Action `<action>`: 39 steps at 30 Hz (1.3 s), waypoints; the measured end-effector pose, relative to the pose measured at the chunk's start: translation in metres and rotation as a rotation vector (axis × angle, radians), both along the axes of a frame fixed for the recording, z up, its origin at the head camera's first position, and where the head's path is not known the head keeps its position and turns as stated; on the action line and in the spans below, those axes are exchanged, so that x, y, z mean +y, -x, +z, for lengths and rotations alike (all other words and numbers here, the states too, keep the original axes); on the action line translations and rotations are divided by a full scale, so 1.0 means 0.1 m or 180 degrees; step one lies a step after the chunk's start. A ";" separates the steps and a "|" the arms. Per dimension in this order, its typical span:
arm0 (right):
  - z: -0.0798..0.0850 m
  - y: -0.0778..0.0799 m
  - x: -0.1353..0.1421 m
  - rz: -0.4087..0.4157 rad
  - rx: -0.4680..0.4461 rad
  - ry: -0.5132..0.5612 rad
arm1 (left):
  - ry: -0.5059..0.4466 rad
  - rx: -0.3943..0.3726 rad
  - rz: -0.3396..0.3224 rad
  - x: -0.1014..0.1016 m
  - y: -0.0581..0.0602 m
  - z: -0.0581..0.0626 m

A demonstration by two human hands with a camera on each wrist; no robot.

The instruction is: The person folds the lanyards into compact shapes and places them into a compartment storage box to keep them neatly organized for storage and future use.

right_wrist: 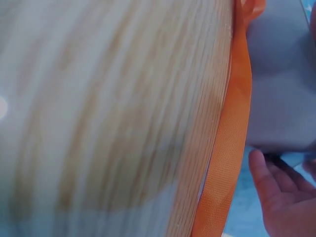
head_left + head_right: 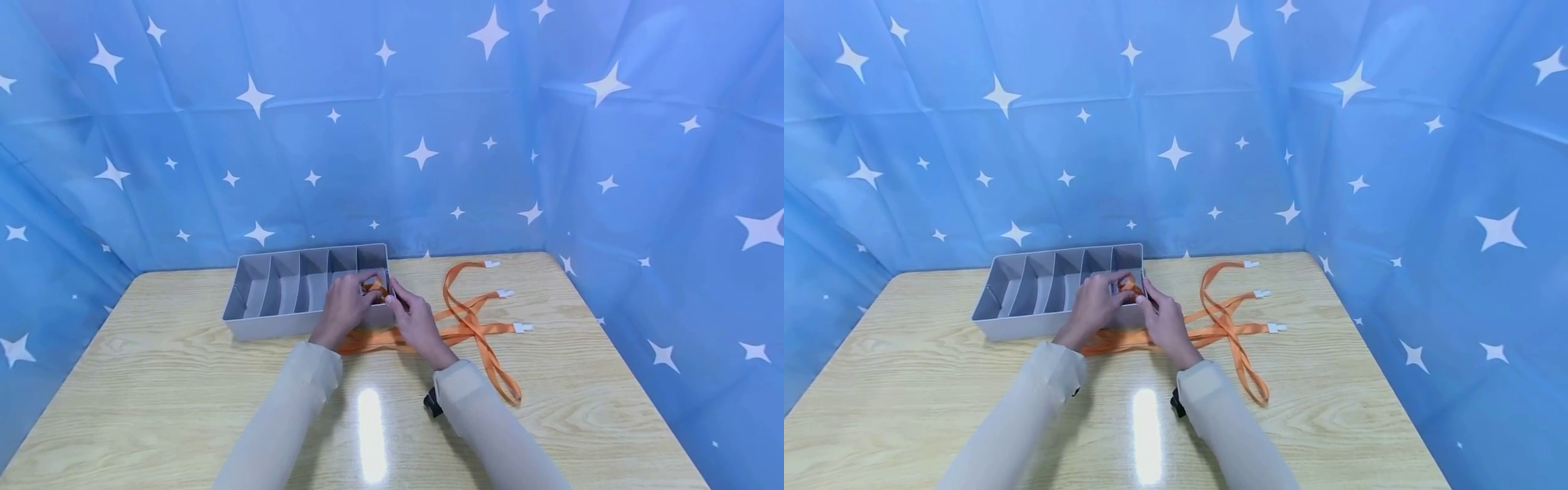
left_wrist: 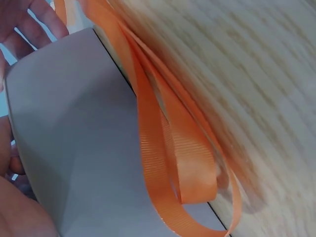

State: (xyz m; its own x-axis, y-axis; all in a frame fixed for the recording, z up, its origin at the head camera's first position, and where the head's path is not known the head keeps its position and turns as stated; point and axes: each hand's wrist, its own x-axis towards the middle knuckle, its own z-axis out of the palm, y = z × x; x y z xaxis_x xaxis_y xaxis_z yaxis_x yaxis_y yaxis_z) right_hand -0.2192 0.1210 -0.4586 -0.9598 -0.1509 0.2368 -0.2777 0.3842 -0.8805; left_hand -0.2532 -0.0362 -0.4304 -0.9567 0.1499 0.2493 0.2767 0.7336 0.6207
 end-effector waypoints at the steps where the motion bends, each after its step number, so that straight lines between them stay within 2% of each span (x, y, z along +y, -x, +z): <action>1: 0.00 0.00 0.00 -0.0001 -0.0004 0.0014 | -0.0028 -0.0008 -0.0030 -0.01 0.00 0.00; 11: 0.01 -0.03 -0.01 -0.0019 -0.0020 0.0139 | -0.0246 0.0143 -0.0292 -0.06 0.00 -0.02; 14: 0.01 -0.04 0.03 -0.0006 -0.0012 0.0241 | -0.0268 0.0205 -0.0326 -0.07 -0.02 -0.03; 19: 0.01 -0.03 0.17 -0.0164 -0.0006 0.0245 | -0.0331 0.0203 -0.0319 -0.07 -0.05 -0.06; 24: 0.05 0.03 0.35 -0.0406 0.0052 -0.0087 | -0.0417 0.0171 -0.0243 -0.04 -0.09 -0.04; 30: 0.05 0.10 0.52 -0.0600 0.0023 -0.0497 | -0.0590 0.0285 -0.0207 0.01 -0.16 -0.05; 39: 0.05 0.17 0.67 -0.0722 -0.0092 -0.0763 | -0.0781 0.0687 -0.0197 0.14 -0.30 -0.04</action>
